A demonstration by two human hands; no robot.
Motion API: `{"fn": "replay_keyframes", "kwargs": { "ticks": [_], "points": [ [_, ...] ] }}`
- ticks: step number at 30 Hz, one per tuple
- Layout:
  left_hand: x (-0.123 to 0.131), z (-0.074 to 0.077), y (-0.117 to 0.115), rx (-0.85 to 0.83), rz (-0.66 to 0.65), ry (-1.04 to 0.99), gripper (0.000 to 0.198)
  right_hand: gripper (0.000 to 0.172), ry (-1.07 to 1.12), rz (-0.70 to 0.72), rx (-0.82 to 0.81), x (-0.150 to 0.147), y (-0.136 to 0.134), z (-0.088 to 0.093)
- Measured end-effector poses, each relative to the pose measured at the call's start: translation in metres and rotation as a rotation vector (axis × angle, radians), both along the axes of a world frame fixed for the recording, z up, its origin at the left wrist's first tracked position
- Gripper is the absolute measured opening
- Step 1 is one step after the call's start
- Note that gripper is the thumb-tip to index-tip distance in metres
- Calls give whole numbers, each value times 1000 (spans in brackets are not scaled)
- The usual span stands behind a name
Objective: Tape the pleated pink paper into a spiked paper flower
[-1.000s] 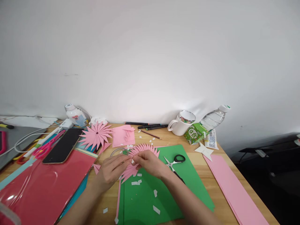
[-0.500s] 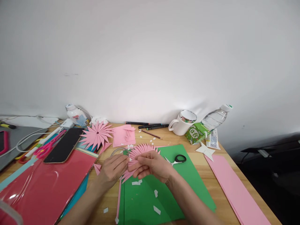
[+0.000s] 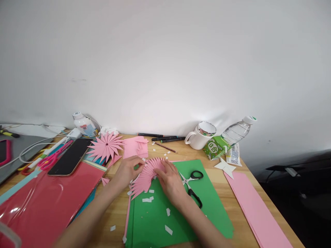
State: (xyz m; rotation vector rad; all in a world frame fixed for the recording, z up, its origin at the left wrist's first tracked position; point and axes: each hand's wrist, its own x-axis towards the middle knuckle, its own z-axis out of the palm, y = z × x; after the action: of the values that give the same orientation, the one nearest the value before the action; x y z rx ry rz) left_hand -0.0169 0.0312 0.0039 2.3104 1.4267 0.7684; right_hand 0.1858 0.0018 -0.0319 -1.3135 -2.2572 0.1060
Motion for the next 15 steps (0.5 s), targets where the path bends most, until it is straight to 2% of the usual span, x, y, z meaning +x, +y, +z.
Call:
{"fn": "replay_keyframes", "kwargs": {
  "ticks": [4, 7, 15],
  "points": [
    [7, 1, 10, -4, -111, 134, 17, 35, -40, -24, 139, 0, -1, -17],
    [10, -2, 14, -16, -176, 237, 23, 34, -28, -18, 198, 0, -1, -25],
    [10, -10, 19, -21, -244, 387, 27, 28, 5, -20, 235, -1, 2, -25]
  ]
}}
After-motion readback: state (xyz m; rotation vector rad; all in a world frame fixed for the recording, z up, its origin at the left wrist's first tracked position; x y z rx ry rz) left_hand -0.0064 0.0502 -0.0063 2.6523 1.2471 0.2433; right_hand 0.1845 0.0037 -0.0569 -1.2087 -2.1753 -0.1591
